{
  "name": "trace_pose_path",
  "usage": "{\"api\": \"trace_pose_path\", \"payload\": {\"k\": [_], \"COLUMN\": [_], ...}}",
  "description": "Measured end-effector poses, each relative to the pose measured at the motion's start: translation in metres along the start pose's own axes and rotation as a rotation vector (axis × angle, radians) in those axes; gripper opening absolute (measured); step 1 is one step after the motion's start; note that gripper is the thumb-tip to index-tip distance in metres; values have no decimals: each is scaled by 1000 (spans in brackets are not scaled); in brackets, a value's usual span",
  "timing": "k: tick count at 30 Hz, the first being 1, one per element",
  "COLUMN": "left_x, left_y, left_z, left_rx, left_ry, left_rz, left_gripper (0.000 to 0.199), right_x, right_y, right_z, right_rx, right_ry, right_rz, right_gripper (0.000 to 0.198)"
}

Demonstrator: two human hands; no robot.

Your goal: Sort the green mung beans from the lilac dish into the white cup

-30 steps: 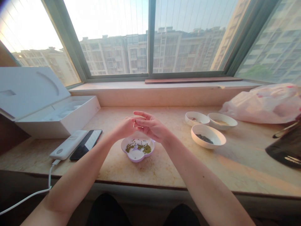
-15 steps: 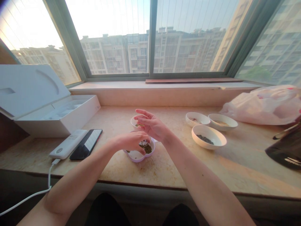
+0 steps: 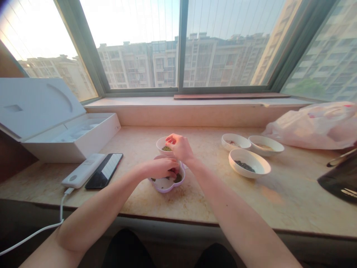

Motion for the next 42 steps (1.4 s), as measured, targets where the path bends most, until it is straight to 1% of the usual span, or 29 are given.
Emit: {"api": "trace_pose_path", "payload": {"k": [1,3,5,7,13,17,20,22,25,28,32,34,37,40,42], "left_x": [0,0,0,1,7,12,14,15,16,19,21,22,22,23,23], "left_y": [-1,-1,0,4,24,34,39,42,47,51,54,54,54,54,54], "left_z": [0,1,3,5,8,6,2,-1,-3,-1,3,3,3,4,4], "left_rx": [-22,-59,-77,-34,356,794,1054,1155,1194,1256,1405,1445,1469,1483,1485], "left_ry": [-14,-44,-50,-36,-10,-28,-23,-28,-77,-143,-193,-187,-162,-154,-154], "left_rz": [4,30,54,53,16,-41,-66,-94,-203,-303,-353,-363,-384,-431,-442], "left_gripper": [15,13,16,18,21,33,37,41,48,49,44,43,44,44,43], "right_x": [-1,-3,-4,-4,-4,1,6,10,15,19,26,30,38,45,49], "right_y": [-1,-3,-5,-7,-1,7,11,13,16,16,7,-1,-12,-18,-20], "right_z": [-2,-7,-11,-14,-11,-5,1,7,14,20,21,18,15,18,21], "right_rx": [94,221,301,351,392,378,384,392,388,382,402,440,475,520,544], "right_ry": [27,56,62,64,46,39,49,58,65,98,179,176,219,251,261], "right_rz": [-6,-5,4,23,-7,-17,-23,-24,3,71,253,359,501,585,610], "right_gripper": [5,10,15,17,19,19,20,20,19,15,16,23,22,26,31]}}
Point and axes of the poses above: each hand's wrist, its own x-axis away from the middle knuckle, its own y-axis out of the back of the hand, z = x × y, the point moved 2 cm from there along -x, towards the middle knuckle, and after that the axes turned 4 degrees about -y, right-handed, at the moved point
